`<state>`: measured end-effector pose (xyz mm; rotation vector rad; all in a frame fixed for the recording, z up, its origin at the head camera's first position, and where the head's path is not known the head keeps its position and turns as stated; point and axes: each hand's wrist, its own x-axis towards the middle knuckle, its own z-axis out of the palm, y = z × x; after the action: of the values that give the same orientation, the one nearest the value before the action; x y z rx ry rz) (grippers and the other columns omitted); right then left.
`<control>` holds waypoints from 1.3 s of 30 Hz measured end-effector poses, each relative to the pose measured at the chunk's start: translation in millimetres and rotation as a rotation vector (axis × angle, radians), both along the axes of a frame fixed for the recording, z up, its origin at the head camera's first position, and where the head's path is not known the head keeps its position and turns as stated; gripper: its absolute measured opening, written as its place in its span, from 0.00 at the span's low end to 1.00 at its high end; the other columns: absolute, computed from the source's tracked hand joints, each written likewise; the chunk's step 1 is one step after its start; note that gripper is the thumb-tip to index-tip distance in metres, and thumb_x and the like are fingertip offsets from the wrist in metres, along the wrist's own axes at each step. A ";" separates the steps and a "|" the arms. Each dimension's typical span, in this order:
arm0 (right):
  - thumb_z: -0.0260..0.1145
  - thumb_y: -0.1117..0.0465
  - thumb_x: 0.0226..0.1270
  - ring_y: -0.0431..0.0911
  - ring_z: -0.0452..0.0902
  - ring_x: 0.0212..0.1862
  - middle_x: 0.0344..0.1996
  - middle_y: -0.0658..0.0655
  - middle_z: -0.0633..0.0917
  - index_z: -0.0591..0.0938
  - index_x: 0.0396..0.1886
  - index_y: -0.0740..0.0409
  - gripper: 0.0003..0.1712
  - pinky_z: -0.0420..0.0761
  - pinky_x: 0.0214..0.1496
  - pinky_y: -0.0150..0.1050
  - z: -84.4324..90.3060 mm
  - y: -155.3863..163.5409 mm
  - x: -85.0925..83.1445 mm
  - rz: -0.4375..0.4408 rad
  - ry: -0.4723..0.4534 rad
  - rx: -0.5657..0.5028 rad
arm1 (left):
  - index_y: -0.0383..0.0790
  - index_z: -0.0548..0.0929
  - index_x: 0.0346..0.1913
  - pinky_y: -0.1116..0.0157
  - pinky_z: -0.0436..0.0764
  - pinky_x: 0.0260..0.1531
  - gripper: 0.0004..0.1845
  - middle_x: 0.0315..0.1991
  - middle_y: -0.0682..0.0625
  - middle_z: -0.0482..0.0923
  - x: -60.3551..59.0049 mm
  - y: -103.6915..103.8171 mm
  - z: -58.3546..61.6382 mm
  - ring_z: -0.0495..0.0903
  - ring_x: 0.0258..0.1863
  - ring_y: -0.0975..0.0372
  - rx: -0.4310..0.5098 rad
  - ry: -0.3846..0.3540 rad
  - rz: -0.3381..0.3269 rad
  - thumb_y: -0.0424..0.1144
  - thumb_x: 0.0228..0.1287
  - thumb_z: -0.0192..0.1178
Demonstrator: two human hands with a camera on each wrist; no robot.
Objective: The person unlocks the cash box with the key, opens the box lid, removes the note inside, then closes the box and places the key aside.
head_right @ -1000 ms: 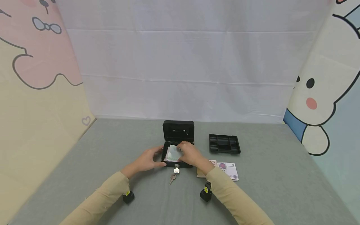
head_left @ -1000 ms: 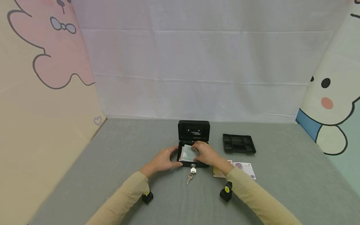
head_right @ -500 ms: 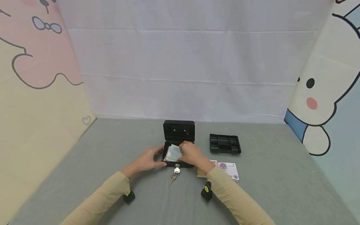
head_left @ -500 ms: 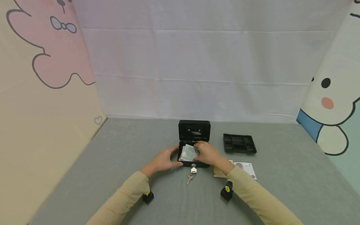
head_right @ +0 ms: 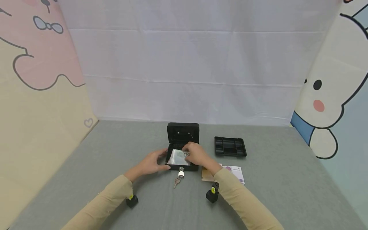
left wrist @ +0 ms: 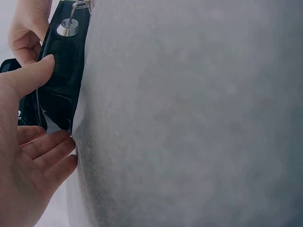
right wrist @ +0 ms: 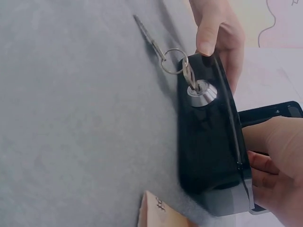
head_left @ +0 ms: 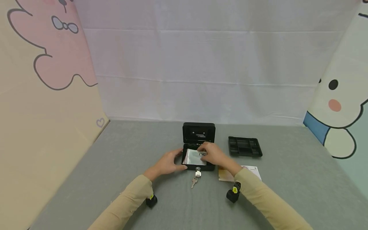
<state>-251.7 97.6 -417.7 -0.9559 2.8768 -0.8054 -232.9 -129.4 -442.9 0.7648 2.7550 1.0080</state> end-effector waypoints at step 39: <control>0.58 0.70 0.62 0.43 0.73 0.27 0.29 0.57 0.81 0.81 0.36 0.65 0.06 0.79 0.28 0.38 19.8 21.5 -12.0 0.070 -0.278 -0.324 | 0.32 0.61 0.66 0.55 0.68 0.56 0.42 0.60 0.40 0.69 0.3 1.4 -0.8 0.69 0.58 0.53 -0.028 0.003 0.013 0.49 0.51 0.65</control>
<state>-263.6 119.1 -398.0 -0.8756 2.5099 -1.3099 -232.6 -128.0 -443.8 0.7455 2.7741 0.9691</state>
